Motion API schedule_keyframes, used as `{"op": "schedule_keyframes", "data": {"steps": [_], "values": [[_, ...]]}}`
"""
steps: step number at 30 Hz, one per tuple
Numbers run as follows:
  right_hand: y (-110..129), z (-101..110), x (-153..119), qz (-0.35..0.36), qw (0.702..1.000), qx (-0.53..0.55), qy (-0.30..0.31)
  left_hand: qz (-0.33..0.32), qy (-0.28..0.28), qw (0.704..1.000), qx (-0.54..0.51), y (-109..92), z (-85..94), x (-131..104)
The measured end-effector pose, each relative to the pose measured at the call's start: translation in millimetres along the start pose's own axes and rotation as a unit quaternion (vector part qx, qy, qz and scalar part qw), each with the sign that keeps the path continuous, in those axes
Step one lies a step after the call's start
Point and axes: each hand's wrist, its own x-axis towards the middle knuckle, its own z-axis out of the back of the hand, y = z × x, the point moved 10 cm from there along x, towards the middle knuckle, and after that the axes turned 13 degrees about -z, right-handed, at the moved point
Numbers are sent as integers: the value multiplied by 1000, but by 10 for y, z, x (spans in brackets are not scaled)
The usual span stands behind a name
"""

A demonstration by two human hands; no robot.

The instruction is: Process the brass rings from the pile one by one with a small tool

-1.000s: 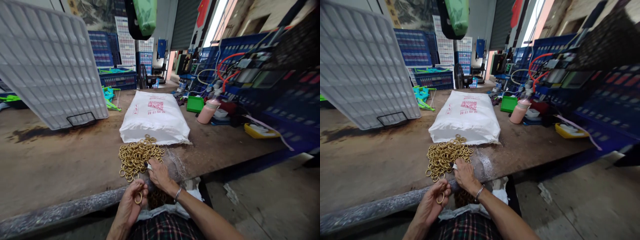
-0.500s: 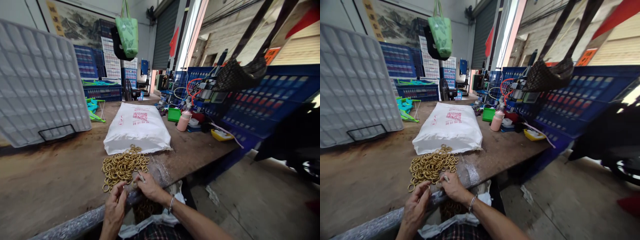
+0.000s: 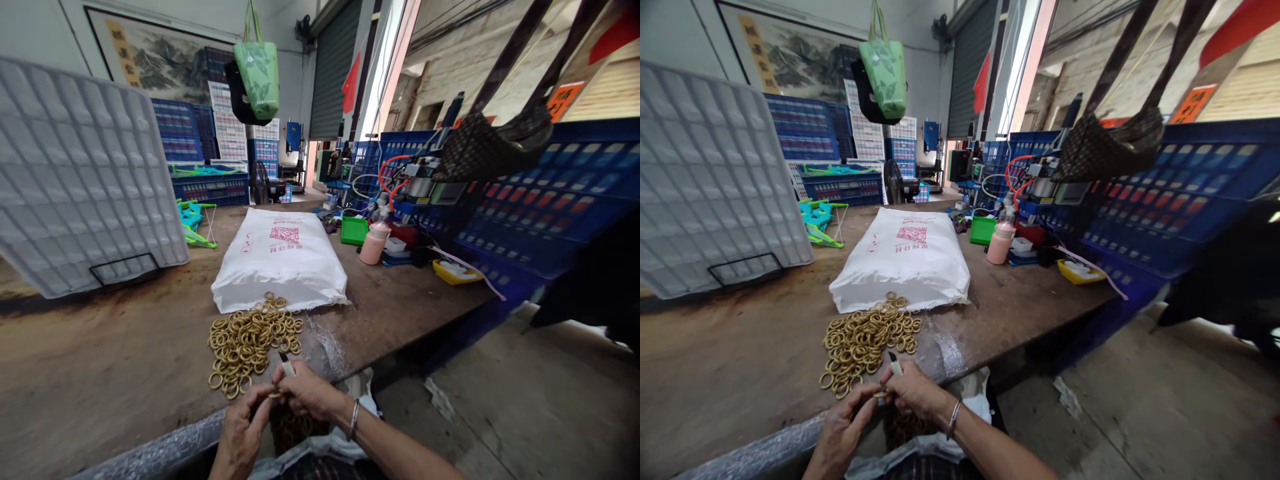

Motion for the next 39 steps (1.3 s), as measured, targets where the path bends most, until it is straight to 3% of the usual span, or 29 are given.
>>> {"op": "schedule_keyframes", "data": {"steps": [3, 8, 11, 15, 26, 31, 35, 39], "values": [[63, 78, 1, 61, 996, -53, -37, 10, -2, 1000, 15, 33, -39, 14], [317, 163, -120, 206, 959, -154, -118, 41, -33, 999, -3, 0, -73, 86], [359, 179, -108, 210, 960, -150, -111, 109, -47, 992, -45, 42, -113, 70], [387, 183, -76, 214, 961, -143, -96, 206, -23, 966, -153, 186, -284, -26], [452, 163, -164, 228, 953, -174, -92, 210, -41, 946, -244, 191, -345, -55], [416, 192, -189, 275, 893, -309, -174, 198, -64, 942, -263, 190, -297, -54], [318, 94, -188, 287, 845, -415, -179, 187, -71, 943, -266, 176, -276, -34], [281, 41, -183, 298, 827, -442, -178, 183, -78, 949, -246, 180, -254, -32]]}}
